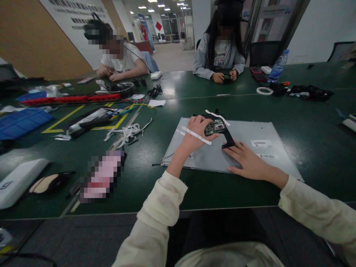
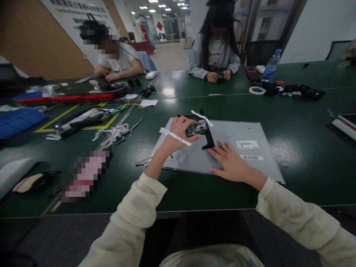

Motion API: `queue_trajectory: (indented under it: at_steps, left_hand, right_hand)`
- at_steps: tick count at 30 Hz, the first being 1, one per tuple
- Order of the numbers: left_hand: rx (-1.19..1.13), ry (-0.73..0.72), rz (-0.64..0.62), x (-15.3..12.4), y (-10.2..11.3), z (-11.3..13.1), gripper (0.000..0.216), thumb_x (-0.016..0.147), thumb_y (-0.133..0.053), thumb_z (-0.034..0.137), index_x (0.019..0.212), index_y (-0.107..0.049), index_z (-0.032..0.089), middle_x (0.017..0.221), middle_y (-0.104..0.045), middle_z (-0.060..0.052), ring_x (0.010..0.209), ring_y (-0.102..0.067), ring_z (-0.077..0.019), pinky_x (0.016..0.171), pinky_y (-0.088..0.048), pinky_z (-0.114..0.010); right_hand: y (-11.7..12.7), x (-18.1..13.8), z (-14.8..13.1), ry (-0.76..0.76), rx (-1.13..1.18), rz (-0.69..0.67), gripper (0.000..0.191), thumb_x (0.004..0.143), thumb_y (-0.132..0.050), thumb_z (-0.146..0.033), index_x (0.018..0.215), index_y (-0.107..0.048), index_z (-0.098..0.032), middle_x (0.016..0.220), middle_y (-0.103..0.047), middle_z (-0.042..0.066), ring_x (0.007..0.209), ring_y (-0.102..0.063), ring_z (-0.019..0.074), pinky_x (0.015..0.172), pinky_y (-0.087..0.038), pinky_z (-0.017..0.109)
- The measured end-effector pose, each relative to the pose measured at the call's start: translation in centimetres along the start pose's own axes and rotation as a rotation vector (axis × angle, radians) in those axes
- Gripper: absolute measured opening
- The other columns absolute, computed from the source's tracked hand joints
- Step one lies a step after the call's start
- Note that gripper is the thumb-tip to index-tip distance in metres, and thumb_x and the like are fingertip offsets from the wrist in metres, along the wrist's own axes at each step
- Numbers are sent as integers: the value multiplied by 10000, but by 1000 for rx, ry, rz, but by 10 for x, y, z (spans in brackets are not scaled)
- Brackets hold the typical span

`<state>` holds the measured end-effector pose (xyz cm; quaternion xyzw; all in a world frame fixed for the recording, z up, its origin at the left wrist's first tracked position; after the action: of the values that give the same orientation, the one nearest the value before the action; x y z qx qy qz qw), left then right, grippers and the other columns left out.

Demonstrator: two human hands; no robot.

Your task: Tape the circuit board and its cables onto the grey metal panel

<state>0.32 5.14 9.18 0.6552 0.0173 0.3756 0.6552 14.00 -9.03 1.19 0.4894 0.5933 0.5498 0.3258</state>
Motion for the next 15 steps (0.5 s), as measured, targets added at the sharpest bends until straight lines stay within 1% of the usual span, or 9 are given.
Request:
queue_trajectory:
  at_steps: [4, 7, 9, 11, 12, 14, 15]
  left_hand:
    - [-12, -47, -8, 2, -8, 7, 551, 761, -620, 590, 1126, -611, 177, 1041, -554, -92, 979, -462, -254, 903, -374, -396]
    - [-22, -69, -36, 1, -19, 10, 554, 763, -611, 598, 1129, -611, 182, 1030, -553, -91, 973, -465, -253, 911, -369, -405]
    - [-22, -70, -61, -1, -27, 11, 564, 764, -607, 601, 1138, -609, 179, 1028, -551, -94, 974, -466, -253, 913, -370, -403]
    - [-16, -68, -88, -4, -35, 11, 584, 764, -600, 612, 1153, -604, 175, 1049, -548, -99, 984, -465, -256, 914, -372, -398]
    - [-12, -67, -100, -6, -39, 12, 590, 767, -593, 617, 1160, -601, 176, 1064, -547, -101, 993, -464, -257, 918, -371, -396]
    - [-9, -76, -124, -8, -47, 13, 593, 778, -576, 624, 1171, -592, 180, 1087, -545, -102, 1009, -464, -258, 927, -366, -397]
    - [-10, -83, -134, -9, -51, 15, 594, 783, -569, 623, 1179, -586, 181, 1093, -545, -102, 1013, -465, -259, 930, -363, -399]
  right_hand:
    - [5, 1, -19, 86, 62, 2, 658, 871, -497, -535, 1433, -400, -208, 1444, -432, 110, 1317, -393, 315, 1095, -286, 544]
    - [10, -4, -26, 135, 129, 54, 469, 924, -461, -399, 1346, -508, -199, 1368, -526, 83, 1252, -488, 242, 1057, -389, 441]
    - [17, -14, -26, 171, 157, 114, 344, 944, -428, -306, 1213, -610, -195, 1234, -632, 64, 1141, -581, 197, 979, -466, 366]
    - [27, -28, -18, 170, 152, 192, 273, 936, -437, -263, 1057, -674, -200, 1077, -701, 47, 992, -652, 177, 882, -517, 326]
    - [33, -34, -10, 144, 139, 237, 253, 929, -448, -255, 1001, -684, -204, 1018, -715, 42, 937, -668, 176, 842, -529, 320]
    - [45, -45, 13, 31, 106, 323, 243, 919, -453, -263, 974, -684, -210, 992, -718, 45, 926, -671, 193, 830, -534, 339]
    - [49, -48, 27, -44, 92, 346, 257, 919, -443, -280, 992, -681, -214, 1010, -715, 49, 934, -670, 204, 822, -538, 350]
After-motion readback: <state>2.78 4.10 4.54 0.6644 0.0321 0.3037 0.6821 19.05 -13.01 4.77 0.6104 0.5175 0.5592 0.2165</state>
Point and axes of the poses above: each hand's wrist, its own x-axis towards the middle knuckle, its own y-axis out of the back of the hand, z = x × y, the point moved 5 cm from there along x, towards the middle knuckle
